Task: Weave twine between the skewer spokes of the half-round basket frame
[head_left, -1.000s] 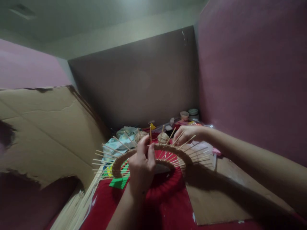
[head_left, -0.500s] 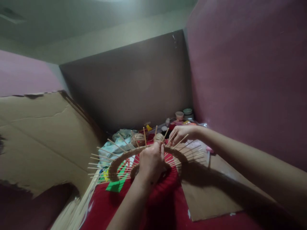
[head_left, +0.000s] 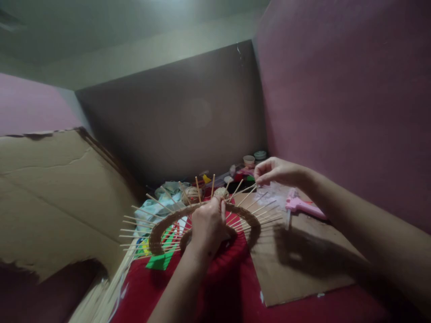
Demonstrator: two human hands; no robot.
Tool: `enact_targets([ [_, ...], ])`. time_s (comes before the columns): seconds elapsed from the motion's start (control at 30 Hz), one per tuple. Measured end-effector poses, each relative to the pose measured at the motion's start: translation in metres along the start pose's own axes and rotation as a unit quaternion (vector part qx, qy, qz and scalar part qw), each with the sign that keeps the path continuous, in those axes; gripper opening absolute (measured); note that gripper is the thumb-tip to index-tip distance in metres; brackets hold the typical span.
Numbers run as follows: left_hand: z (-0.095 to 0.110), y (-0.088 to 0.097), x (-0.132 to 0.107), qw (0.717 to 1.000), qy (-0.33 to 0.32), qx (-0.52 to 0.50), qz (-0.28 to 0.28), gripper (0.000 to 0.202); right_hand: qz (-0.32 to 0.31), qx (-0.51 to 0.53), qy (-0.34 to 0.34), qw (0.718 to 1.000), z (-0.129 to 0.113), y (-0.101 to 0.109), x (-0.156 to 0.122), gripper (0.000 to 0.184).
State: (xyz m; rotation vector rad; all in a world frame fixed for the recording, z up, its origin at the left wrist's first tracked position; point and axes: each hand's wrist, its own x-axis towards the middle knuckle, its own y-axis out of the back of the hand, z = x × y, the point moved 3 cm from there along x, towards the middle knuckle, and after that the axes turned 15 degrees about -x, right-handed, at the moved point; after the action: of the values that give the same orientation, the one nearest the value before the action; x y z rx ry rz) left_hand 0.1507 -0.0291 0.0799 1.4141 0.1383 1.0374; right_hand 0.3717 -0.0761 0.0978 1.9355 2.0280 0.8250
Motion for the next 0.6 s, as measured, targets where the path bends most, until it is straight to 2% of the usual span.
enact_targets([
  [0.13, -0.002, 0.0, 0.003, 1.0, 0.001, 0.008, 0.009, 0.027, -0.008, 0.007, -0.002, 1.0, 0.006, -0.003, -0.003, 0.017],
  [0.23, -0.005, 0.0, 0.005, 1.0, -0.003, -0.005, 0.023, 0.026, -0.011, 0.017, -0.037, 0.999, 0.021, -0.002, 0.003, 0.015],
  [0.33, -0.008, 0.0, 0.004, 0.999, -0.016, -0.033, 0.031, 0.025, -0.047, 0.017, -0.072, 0.996, 0.036, -0.005, 0.013, 0.016],
  [0.6, -0.013, 0.004, -0.001, 0.995, -0.028, -0.09, 0.039, 0.022, -0.128, 0.023, -0.129, 0.983, 0.058, -0.049, 0.033, 0.019],
])
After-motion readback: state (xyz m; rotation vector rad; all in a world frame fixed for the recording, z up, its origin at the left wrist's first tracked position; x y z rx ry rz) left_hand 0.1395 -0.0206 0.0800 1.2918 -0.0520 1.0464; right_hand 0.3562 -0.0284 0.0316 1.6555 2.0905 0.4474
